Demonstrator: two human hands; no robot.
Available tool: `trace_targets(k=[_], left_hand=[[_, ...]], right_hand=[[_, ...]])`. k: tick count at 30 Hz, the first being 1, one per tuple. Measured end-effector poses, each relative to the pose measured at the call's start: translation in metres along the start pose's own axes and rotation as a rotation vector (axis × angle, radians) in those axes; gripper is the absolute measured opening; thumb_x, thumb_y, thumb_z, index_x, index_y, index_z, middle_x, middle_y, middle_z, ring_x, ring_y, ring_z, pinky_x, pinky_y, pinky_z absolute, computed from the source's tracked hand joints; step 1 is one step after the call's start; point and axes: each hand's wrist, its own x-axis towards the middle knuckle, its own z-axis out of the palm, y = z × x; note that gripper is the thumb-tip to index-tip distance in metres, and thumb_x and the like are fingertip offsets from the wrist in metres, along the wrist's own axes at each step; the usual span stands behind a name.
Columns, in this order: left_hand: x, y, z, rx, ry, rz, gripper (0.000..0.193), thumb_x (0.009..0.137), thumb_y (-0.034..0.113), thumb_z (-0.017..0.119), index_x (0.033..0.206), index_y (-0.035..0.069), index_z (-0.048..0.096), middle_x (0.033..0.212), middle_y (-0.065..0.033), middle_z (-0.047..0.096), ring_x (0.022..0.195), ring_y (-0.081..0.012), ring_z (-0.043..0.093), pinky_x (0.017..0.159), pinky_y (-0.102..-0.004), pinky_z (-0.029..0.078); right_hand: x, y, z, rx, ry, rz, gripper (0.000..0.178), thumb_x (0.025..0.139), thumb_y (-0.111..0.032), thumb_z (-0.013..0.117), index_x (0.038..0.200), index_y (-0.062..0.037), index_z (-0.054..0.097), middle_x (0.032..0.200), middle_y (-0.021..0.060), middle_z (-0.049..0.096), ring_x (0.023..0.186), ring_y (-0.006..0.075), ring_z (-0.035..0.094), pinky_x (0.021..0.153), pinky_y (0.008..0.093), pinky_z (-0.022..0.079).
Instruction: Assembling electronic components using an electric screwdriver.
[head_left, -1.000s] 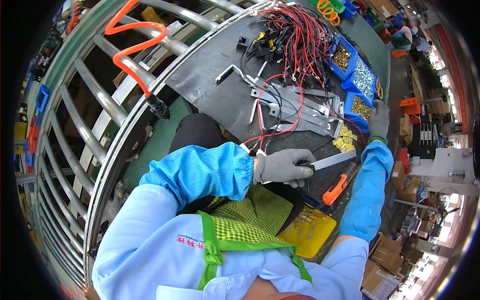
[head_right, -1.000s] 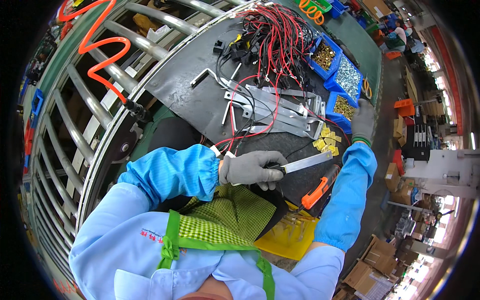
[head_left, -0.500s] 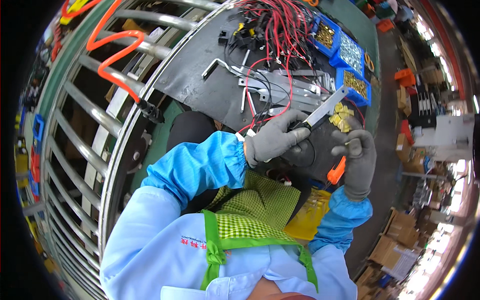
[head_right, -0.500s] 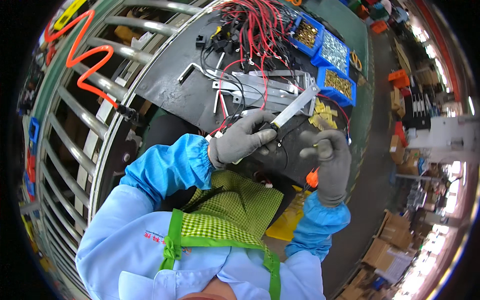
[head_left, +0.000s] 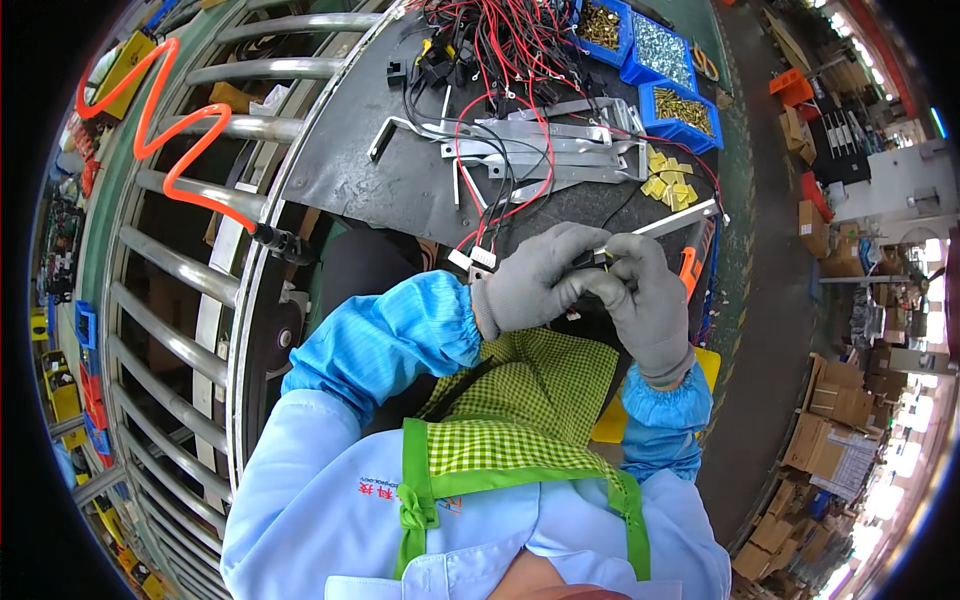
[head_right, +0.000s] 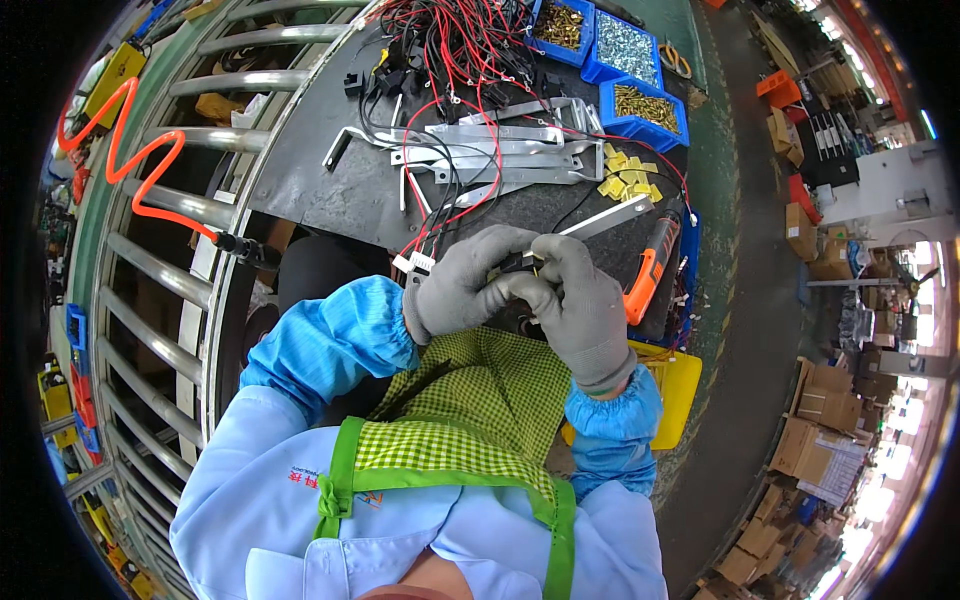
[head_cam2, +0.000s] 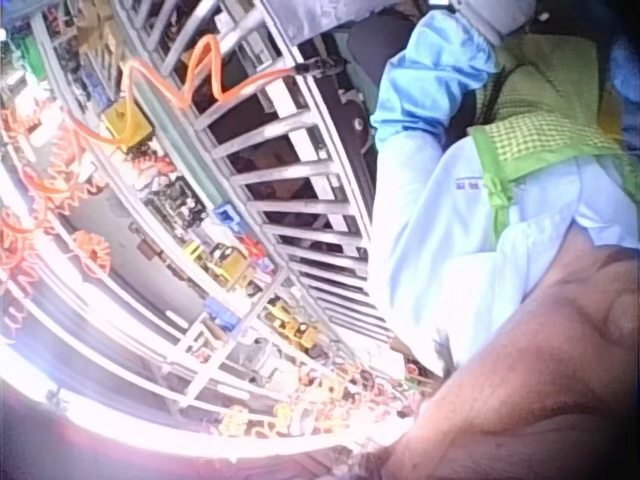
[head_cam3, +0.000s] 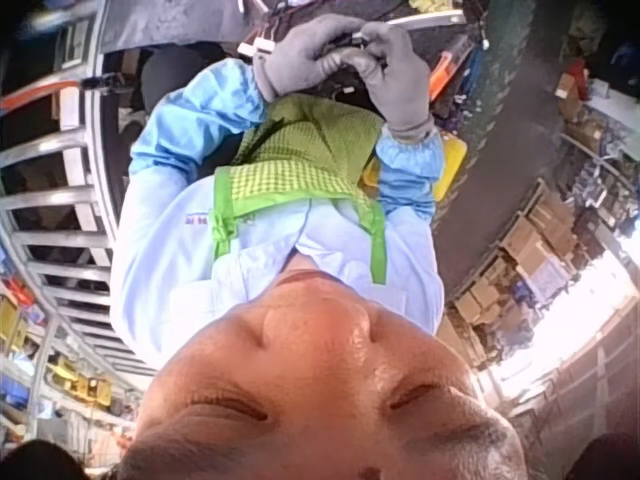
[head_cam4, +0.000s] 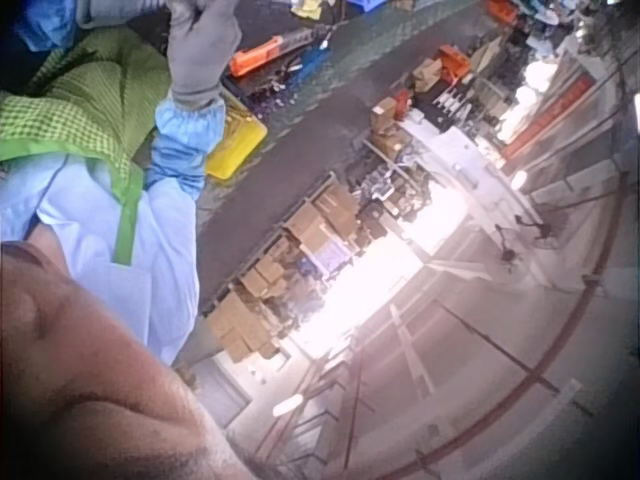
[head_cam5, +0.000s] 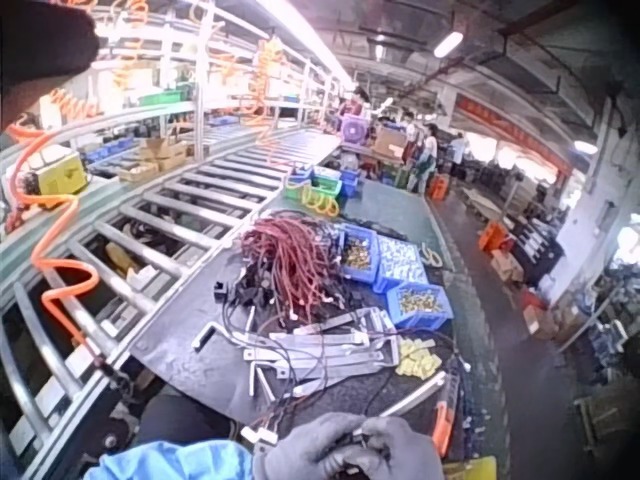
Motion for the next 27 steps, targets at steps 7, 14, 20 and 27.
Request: trace_targets(k=[7, 14, 20, 27], left_hand=[[-0.004, -0.004, 0.009, 0.081, 0.044, 0.03, 0.044, 0.09, 0.031, 0.064, 0.123, 0.004, 0.053, 0.113, -0.0186, 0.061, 0.103, -0.0404, 0.059, 0.086, -0.0445, 0.05], [0.0, 0.0, 0.009, -0.163, 0.011, -0.22, 0.034, 0.092, 0.018, 0.064, 0.12, 0.003, 0.054, 0.093, -0.0116, 0.064, 0.074, -0.0186, 0.066, 0.065, -0.0323, 0.054], [0.014, 0.004, 0.001, -0.661, -0.014, -0.72, 0.029, 0.095, 0.02, 0.06, 0.119, 0.004, 0.055, 0.084, -0.0029, 0.063, 0.073, -0.009, 0.064, 0.063, -0.0231, 0.055], [0.012, -0.013, 0.004, -0.754, 0.056, -0.708, 0.031, 0.096, 0.021, 0.06, 0.12, 0.002, 0.054, 0.091, -0.0048, 0.064, 0.076, -0.0098, 0.065, 0.065, -0.0227, 0.055]], right_hand=[[0.001, 0.0, 0.006, -0.067, 0.081, 0.064, 0.044, 0.078, -0.03, 0.08, 0.106, -0.0056, 0.057, 0.068, 0.0067, 0.06, 0.06, 0.0172, 0.062, 0.055, 0.0292, 0.05], [-0.007, 0.061, -0.057, -0.143, 0.365, 0.034, 0.038, 0.072, -0.018, 0.08, 0.104, -0.0108, 0.06, 0.092, 0.005, 0.061, 0.077, 0.017, 0.063, 0.068, 0.0303, 0.052], [-0.001, 0.145, -0.102, -1.204, -0.236, -0.221, 0.04, 0.079, -0.003, 0.056, 0.116, -0.0156, 0.06, 0.126, 0.0061, 0.058, 0.129, 0.0257, 0.045, 0.103, 0.0448, 0.038], [0.006, 0.134, -0.11, -0.74, -0.146, -0.338, 0.029, 0.08, -0.005, 0.06, 0.108, -0.0062, 0.056, 0.125, 0.0089, 0.058, 0.128, 0.0283, 0.049, 0.107, 0.0451, 0.037]])
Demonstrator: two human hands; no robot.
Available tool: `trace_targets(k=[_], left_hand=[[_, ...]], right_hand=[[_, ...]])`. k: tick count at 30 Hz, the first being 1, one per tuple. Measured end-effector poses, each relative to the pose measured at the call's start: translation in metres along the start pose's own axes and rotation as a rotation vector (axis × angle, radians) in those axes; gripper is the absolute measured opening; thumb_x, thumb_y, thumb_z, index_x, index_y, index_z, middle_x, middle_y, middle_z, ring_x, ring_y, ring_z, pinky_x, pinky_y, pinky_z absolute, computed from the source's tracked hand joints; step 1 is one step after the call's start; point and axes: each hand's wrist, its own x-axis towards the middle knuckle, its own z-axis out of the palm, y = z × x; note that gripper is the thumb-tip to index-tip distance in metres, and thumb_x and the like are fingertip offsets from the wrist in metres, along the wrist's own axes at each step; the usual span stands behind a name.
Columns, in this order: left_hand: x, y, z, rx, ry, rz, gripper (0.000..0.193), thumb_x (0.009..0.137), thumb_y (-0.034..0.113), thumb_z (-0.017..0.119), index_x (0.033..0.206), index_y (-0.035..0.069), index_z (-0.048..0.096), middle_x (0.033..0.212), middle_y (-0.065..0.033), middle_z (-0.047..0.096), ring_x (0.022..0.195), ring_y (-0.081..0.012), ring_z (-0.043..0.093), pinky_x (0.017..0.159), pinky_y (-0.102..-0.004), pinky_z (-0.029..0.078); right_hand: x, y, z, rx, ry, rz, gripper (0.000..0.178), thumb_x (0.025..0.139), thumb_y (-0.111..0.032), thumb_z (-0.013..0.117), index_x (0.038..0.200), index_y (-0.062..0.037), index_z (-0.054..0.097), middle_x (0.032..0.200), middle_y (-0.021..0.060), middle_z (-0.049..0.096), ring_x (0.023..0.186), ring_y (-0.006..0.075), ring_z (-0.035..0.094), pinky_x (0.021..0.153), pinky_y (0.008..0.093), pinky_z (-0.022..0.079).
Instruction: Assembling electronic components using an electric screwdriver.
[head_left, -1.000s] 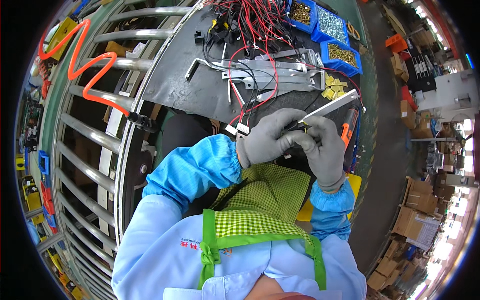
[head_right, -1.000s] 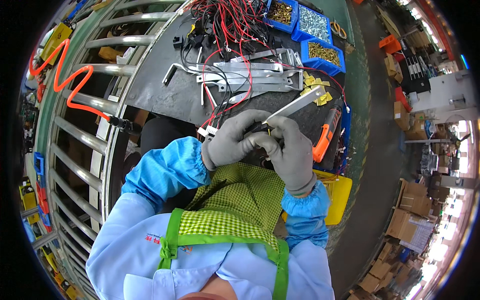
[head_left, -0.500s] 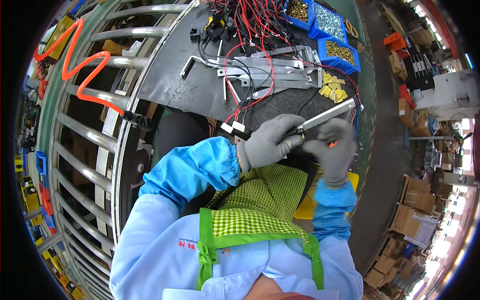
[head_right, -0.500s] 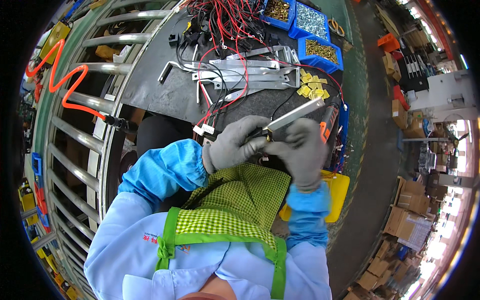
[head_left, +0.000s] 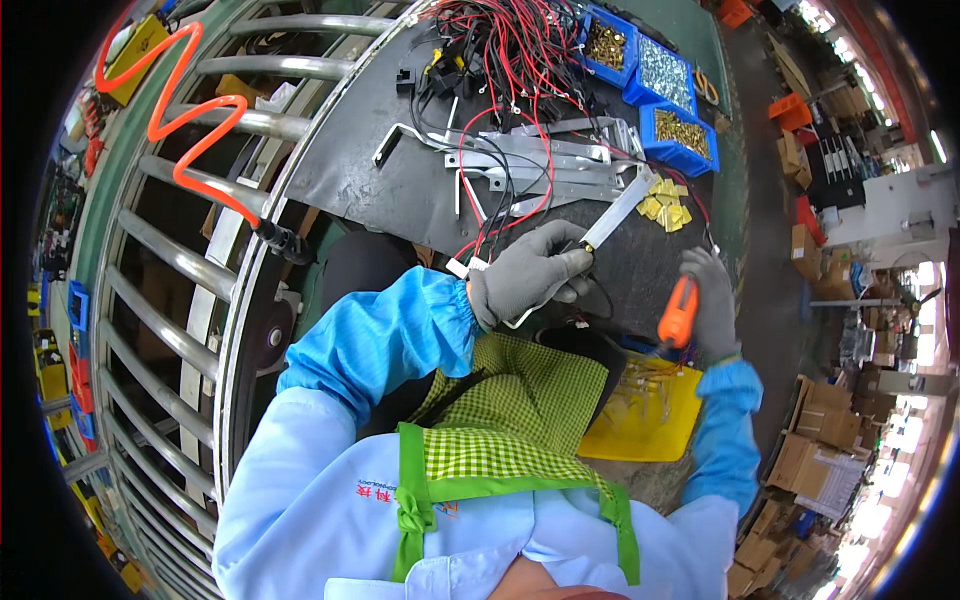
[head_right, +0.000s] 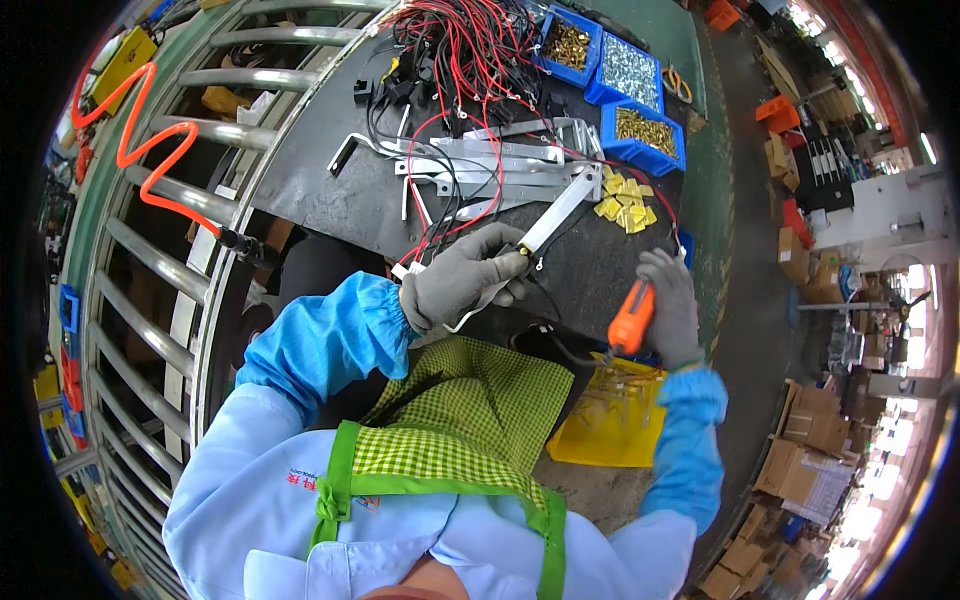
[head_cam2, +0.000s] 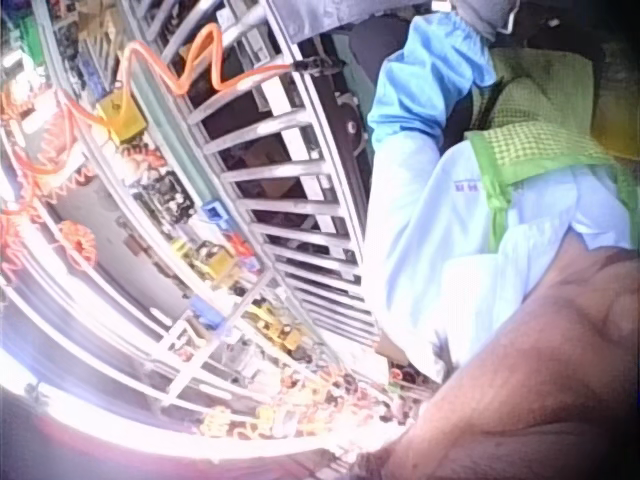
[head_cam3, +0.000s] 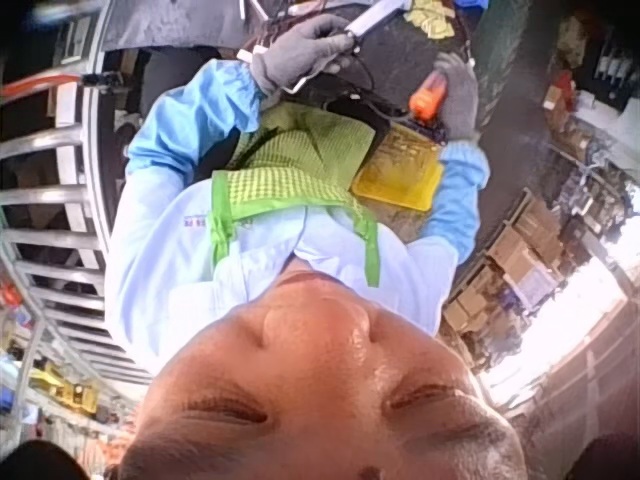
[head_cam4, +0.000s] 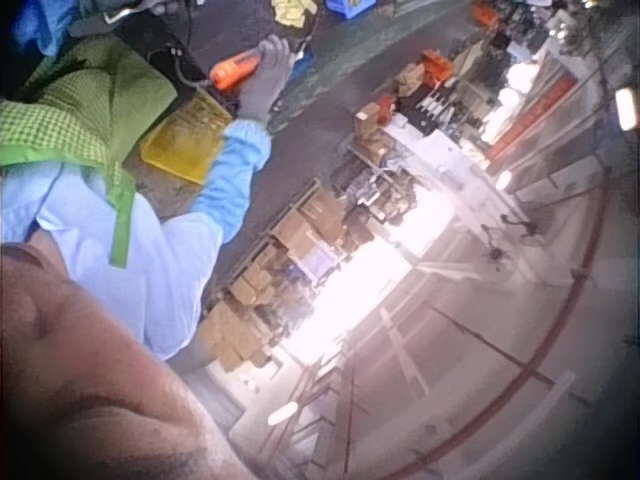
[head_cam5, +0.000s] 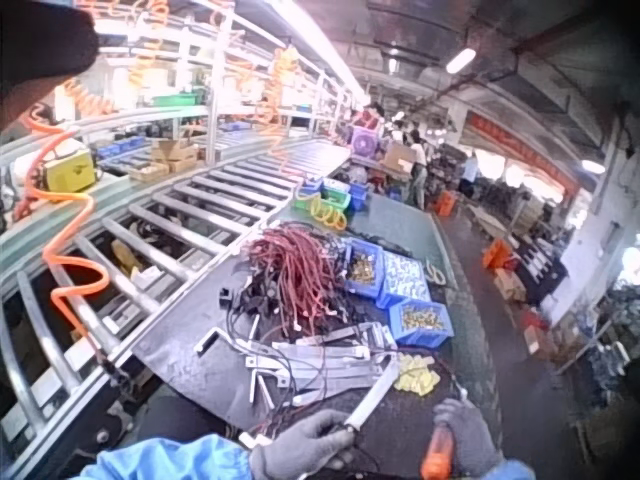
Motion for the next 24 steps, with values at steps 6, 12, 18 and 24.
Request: trace_targets(k=[6, 12, 18, 24], left_hand=[[-0.008, 0.005, 0.014, 0.078, 0.029, -0.122, 0.029, 0.098, 0.02, 0.057, 0.121, 0.003, 0.052, 0.101, -0.0042, 0.062, 0.083, -0.0092, 0.063, 0.07, -0.0222, 0.054], [-0.01, 0.01, 0.022, 0.134, 0.031, -0.163, 0.03, 0.096, 0.021, 0.06, 0.119, 0.003, 0.054, 0.097, -0.0064, 0.063, 0.08, -0.01, 0.067, 0.067, -0.0235, 0.057], [-0.012, 0.005, 0.023, 0.15, 0.037, -0.153, 0.032, 0.096, 0.023, 0.06, 0.122, 0.006, 0.054, 0.087, -0.0037, 0.065, 0.074, -0.0079, 0.064, 0.065, -0.0218, 0.055], [-0.011, 0.0, 0.021, 0.143, 0.022, -0.132, 0.031, 0.096, 0.022, 0.06, 0.122, 0.006, 0.055, 0.093, -0.0043, 0.065, 0.077, -0.0088, 0.065, 0.068, -0.0239, 0.057]], right_hand=[[-0.001, -0.085, -0.032, 0.999, 0.867, 0.063, 0.044, 0.081, -0.018, 0.066, 0.121, -0.0041, 0.052, 0.122, 0.0179, 0.056, 0.111, 0.0282, 0.061, 0.1, 0.0455, 0.046], [0.022, -0.145, -0.064, 1.07, 1.123, -0.359, 0.073, 0.088, -0.043, 0.064, 0.142, -0.005, 0.033, 0.109, 0.0163, 0.057, 0.073, 0.0209, 0.064, 0.076, 0.0433, 0.053], [0.04, -0.163, -0.058, 0.96, 1.16, -0.446, 0.08, 0.089, -0.051, 0.061, 0.144, -0.0041, 0.027, 0.097, 0.0147, 0.054, 0.056, 0.0177, 0.057, 0.057, 0.0403, 0.051], [0.041, -0.166, -0.06, 0.986, 1.054, -0.439, 0.073, 0.088, -0.056, 0.054, 0.139, -0.0049, 0.039, 0.099, 0.0139, 0.059, 0.056, 0.0162, 0.054, 0.062, 0.042, 0.049]])
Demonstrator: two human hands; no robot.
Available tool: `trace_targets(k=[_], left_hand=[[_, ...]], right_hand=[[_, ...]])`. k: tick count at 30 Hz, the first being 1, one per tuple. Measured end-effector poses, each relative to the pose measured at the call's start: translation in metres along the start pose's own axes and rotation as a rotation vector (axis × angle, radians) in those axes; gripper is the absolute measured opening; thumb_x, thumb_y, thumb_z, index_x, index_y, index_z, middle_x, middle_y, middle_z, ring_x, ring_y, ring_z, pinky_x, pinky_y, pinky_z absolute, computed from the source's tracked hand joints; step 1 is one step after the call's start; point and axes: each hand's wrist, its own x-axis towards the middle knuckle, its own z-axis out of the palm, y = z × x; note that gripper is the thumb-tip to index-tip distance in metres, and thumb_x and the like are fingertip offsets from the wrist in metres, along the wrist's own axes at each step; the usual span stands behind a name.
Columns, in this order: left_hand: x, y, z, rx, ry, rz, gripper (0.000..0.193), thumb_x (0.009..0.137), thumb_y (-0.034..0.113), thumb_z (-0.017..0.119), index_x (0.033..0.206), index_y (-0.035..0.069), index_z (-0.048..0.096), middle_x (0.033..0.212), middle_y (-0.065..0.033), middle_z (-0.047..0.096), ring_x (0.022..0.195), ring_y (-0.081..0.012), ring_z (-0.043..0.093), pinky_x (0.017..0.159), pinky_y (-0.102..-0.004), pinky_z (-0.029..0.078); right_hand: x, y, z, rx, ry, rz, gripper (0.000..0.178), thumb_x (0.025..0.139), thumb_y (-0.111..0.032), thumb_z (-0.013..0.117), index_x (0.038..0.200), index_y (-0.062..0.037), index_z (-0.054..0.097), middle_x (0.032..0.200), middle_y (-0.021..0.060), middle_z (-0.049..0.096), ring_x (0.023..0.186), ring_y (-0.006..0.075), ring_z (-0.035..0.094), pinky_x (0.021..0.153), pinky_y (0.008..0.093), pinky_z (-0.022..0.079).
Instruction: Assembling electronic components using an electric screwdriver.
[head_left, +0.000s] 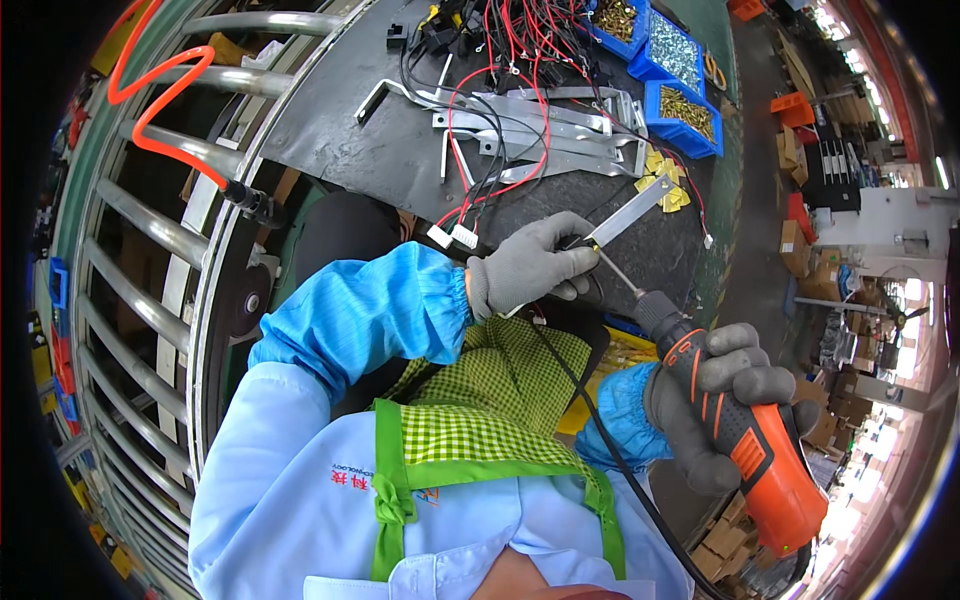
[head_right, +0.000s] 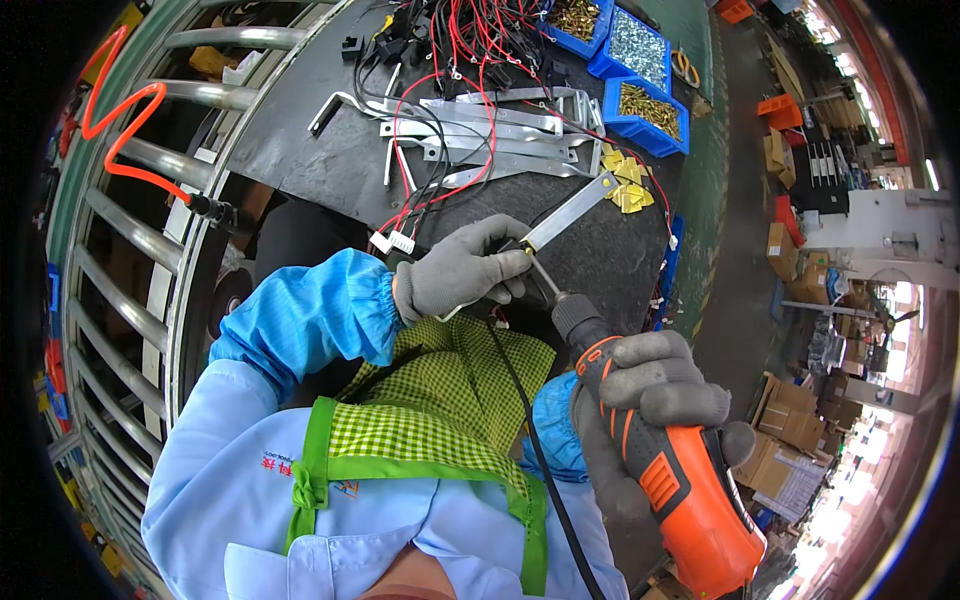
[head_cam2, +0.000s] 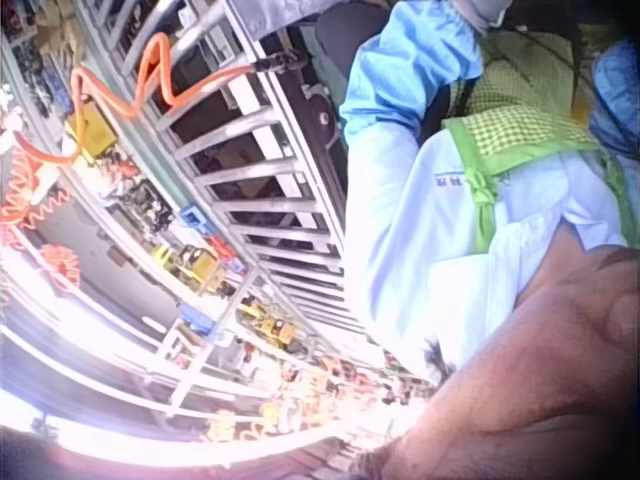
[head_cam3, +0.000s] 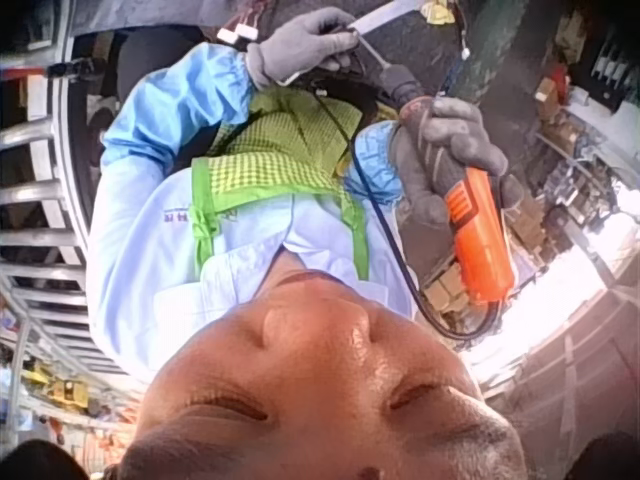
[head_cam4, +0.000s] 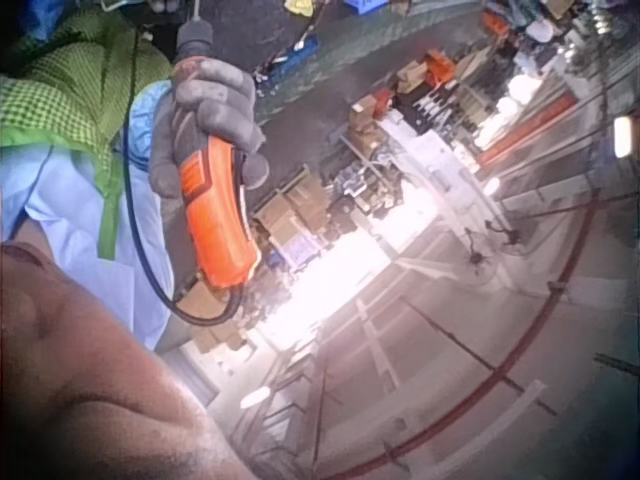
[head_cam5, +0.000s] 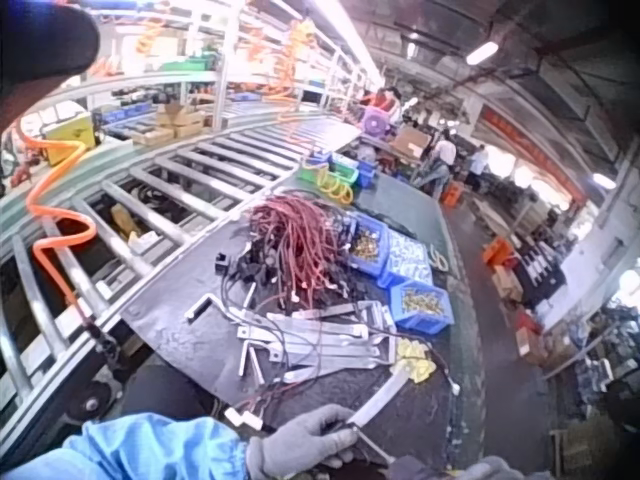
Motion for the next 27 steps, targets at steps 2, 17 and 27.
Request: trace_targets(k=[2, 17, 27], left_hand=[[0.0, 0.0, -0.001, -0.004, -0.006, -0.001, 0.03, 0.096, 0.022, 0.06, 0.122, 0.006, 0.055, 0.094, -0.0043, 0.064, 0.079, -0.0089, 0.066, 0.069, -0.0244, 0.058], [0.005, -0.015, 0.01, 0.31, 0.104, 0.163, 0.027, 0.093, 0.019, 0.063, 0.117, 0.007, 0.057, 0.077, -0.005, 0.064, 0.064, -0.0103, 0.064, 0.055, -0.0268, 0.053], [0.006, -0.024, 0.011, 0.296, 0.024, 0.07, 0.027, 0.094, 0.018, 0.06, 0.117, 0.005, 0.057, 0.075, -0.0046, 0.064, 0.064, -0.0106, 0.064, 0.054, -0.0264, 0.052]], right_hand=[[-0.003, 0.003, 0.003, -0.021, 0.035, -0.014, 0.077, 0.088, -0.054, 0.058, 0.142, -0.0039, 0.035, 0.095, 0.014, 0.056, 0.055, 0.0171, 0.055, 0.057, 0.0409, 0.05], [0.0, 0.023, 0.018, 0.106, -0.142, -0.02, 0.079, 0.08, -0.052, 0.074, 0.124, 0.0055, 0.043, 0.078, 0.0178, 0.064, 0.057, 0.0232, 0.066, 0.055, 0.0395, 0.059], [-0.008, 0.023, 0.009, 0.078, -0.213, 0.063, 0.074, 0.087, -0.054, 0.063, 0.127, 0.0051, 0.043, 0.093, 0.0167, 0.062, 0.059, 0.0193, 0.063, 0.054, 0.0359, 0.056]])
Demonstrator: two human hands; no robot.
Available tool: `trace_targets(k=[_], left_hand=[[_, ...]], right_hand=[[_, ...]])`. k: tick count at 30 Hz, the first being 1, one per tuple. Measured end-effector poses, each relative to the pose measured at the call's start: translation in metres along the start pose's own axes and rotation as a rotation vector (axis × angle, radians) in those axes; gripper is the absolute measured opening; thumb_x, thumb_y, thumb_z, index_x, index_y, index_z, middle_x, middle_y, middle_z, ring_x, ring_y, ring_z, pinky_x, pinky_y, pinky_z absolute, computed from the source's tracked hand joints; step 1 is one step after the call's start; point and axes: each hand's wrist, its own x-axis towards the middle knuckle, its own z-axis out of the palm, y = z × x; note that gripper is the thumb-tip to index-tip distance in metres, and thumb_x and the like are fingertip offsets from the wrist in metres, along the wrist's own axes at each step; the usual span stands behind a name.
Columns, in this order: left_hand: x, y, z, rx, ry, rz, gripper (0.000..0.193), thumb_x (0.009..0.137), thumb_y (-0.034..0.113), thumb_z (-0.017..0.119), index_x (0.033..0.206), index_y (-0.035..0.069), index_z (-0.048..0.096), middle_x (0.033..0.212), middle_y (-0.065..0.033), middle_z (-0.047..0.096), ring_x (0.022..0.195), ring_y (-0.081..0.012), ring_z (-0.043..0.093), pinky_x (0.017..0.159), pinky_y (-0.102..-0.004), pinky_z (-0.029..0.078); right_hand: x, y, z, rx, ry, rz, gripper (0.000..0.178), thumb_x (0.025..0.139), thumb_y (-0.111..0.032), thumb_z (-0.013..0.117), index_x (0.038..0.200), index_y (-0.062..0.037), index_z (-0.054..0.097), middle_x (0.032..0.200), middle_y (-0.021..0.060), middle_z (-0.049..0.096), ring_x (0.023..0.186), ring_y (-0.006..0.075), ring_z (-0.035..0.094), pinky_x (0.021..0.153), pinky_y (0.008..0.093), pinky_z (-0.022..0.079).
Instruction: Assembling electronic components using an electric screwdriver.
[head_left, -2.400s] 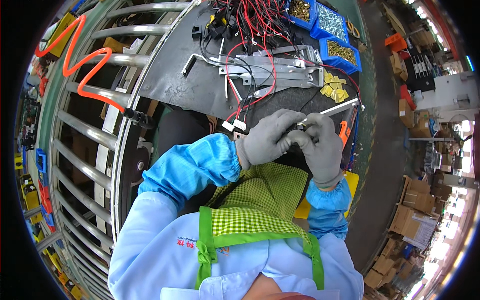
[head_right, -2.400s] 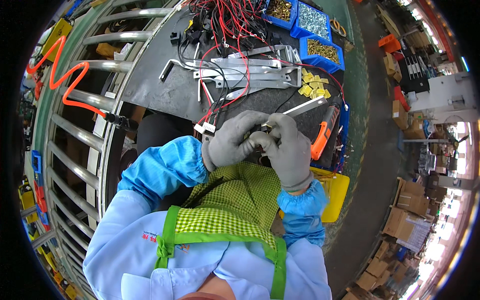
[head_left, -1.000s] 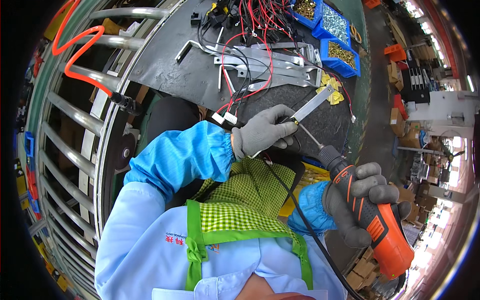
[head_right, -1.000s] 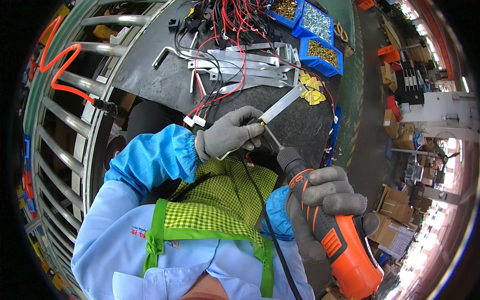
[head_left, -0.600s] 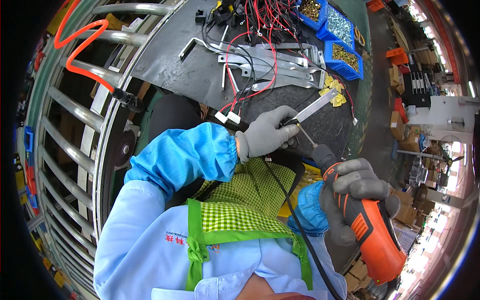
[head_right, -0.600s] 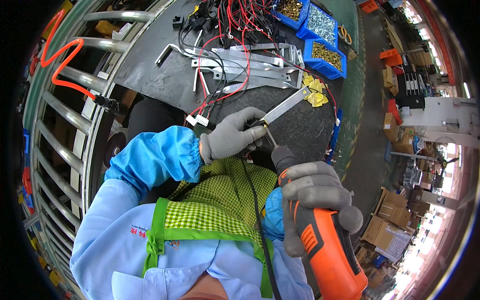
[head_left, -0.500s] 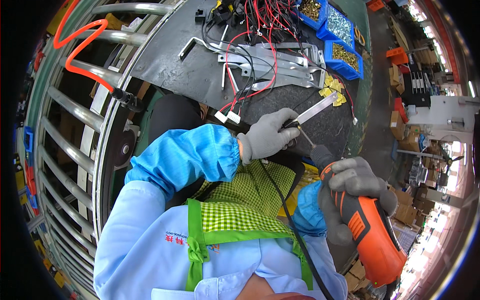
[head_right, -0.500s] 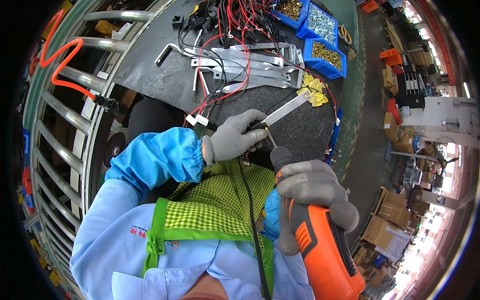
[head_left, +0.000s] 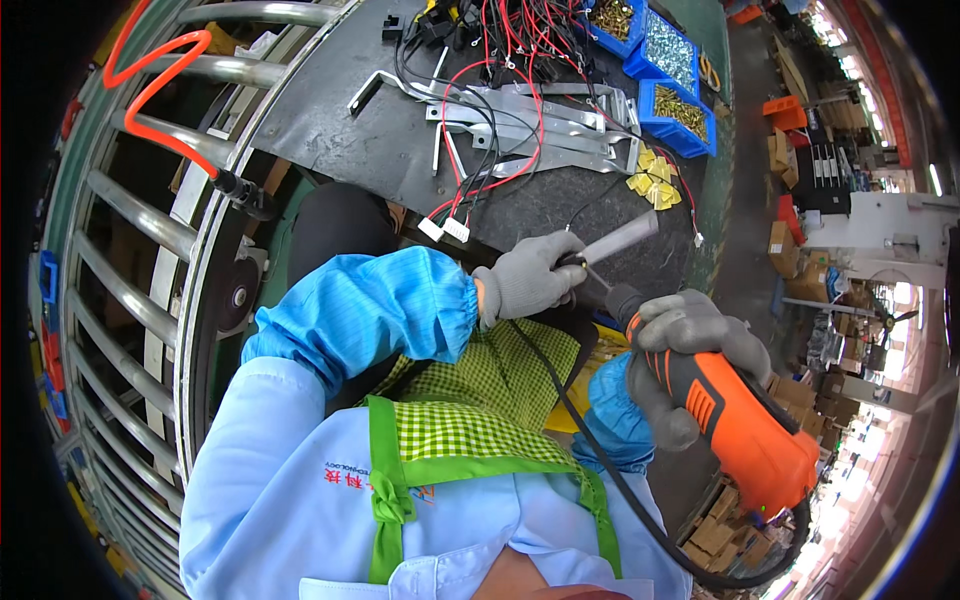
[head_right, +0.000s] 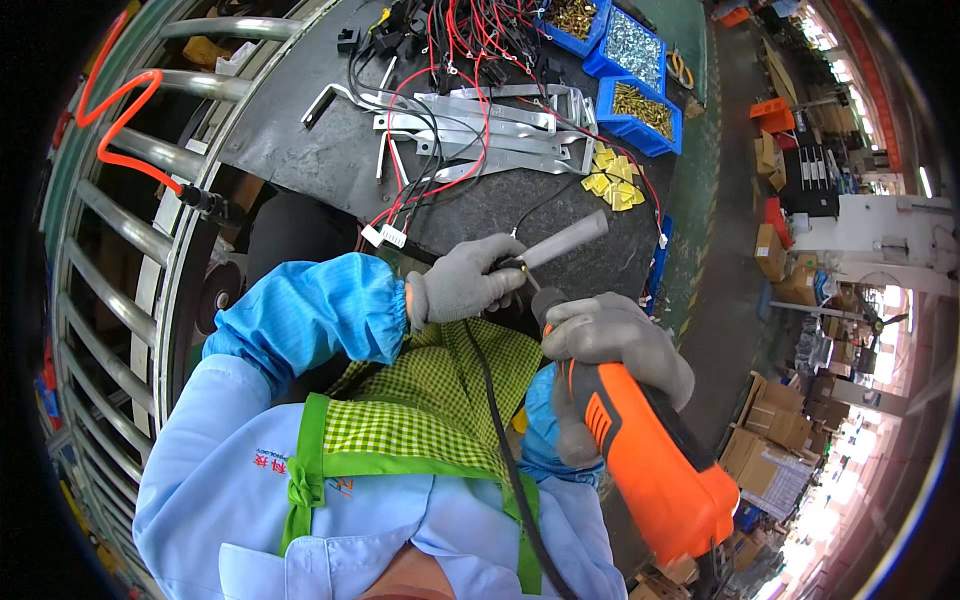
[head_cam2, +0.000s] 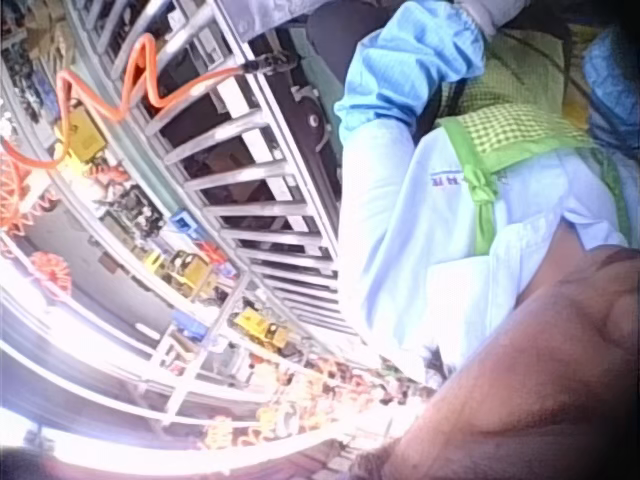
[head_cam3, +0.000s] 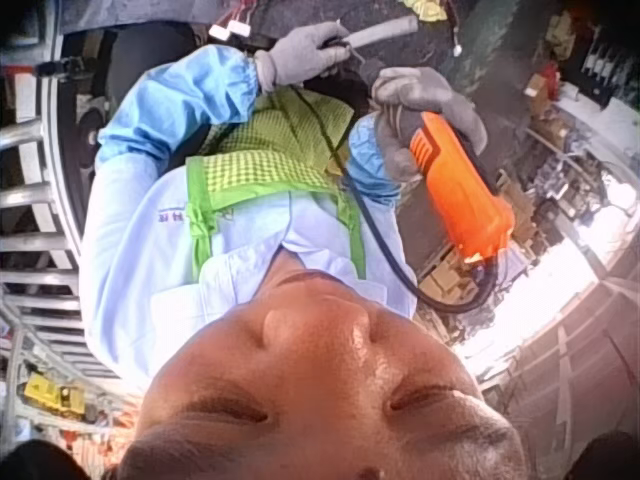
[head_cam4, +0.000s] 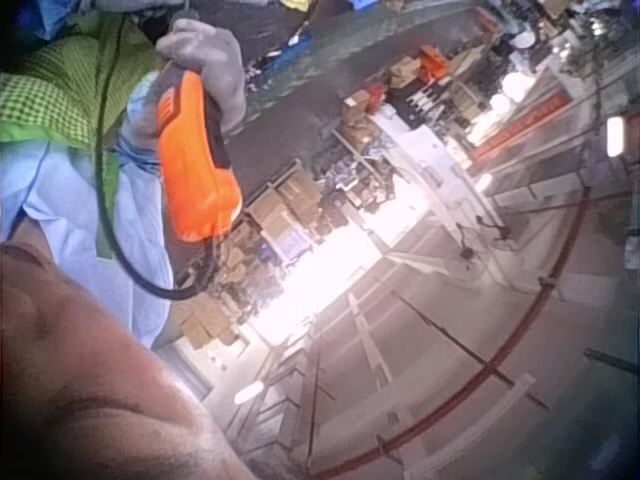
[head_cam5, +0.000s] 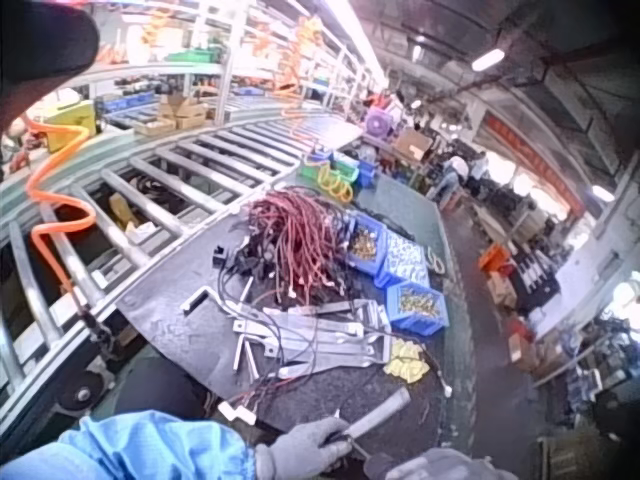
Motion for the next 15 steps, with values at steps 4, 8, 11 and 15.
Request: trace_targets(k=[4, 8, 11, 15], left_hand=[[0.011, -0.007, 0.002, 0.071, -0.075, -0.027, 0.029, 0.093, 0.019, 0.06, 0.118, 0.004, 0.056, 0.076, -0.0059, 0.065, 0.062, -0.0115, 0.064, 0.056, -0.028, 0.053], [0.028, 0.009, 0.01, 0.294, -0.06, 0.256, 0.033, 0.091, 0.023, 0.062, 0.116, 0.003, 0.056, 0.078, -0.0105, 0.067, 0.064, -0.0166, 0.067, 0.058, -0.0322, 0.054], [0.041, 0.02, 0.013, 0.398, -0.117, 0.296, 0.032, 0.091, 0.023, 0.062, 0.115, 0.003, 0.056, 0.083, -0.0125, 0.068, 0.066, -0.0207, 0.069, 0.061, -0.0346, 0.054], [0.056, -0.001, 0.017, 0.435, -0.151, 0.036, 0.03, 0.091, 0.026, 0.06, 0.114, 0.006, 0.056, 0.095, -0.0177, 0.068, 0.077, -0.0306, 0.07, 0.071, -0.0409, 0.054]], right_hand=[[-0.003, -0.009, 0.003, 0.013, 0.134, 0.177, 0.075, 0.083, -0.054, 0.069, 0.123, 0.0045, 0.045, 0.084, 0.0154, 0.062, 0.059, 0.0229, 0.062, 0.056, 0.0392, 0.055], [0.01, -0.025, -0.026, -0.018, -0.208, 0.1, 0.088, 0.078, -0.052, 0.075, 0.137, -0.0006, 0.036, 0.089, 0.0147, 0.062, 0.069, 0.0266, 0.065, 0.061, 0.0428, 0.056], [0.004, -0.034, -0.025, -0.15, -0.128, 0.143, 0.079, 0.088, -0.044, 0.065, 0.144, -0.0029, 0.028, 0.094, 0.0124, 0.06, 0.073, 0.0255, 0.064, 0.066, 0.0435, 0.057], [0.007, -0.038, -0.026, -0.202, 0.512, 0.613, 0.055, 0.094, -0.03, 0.054, 0.138, -0.004, 0.035, 0.102, 0.0149, 0.059, 0.088, 0.0235, 0.059, 0.072, 0.0408, 0.053]])
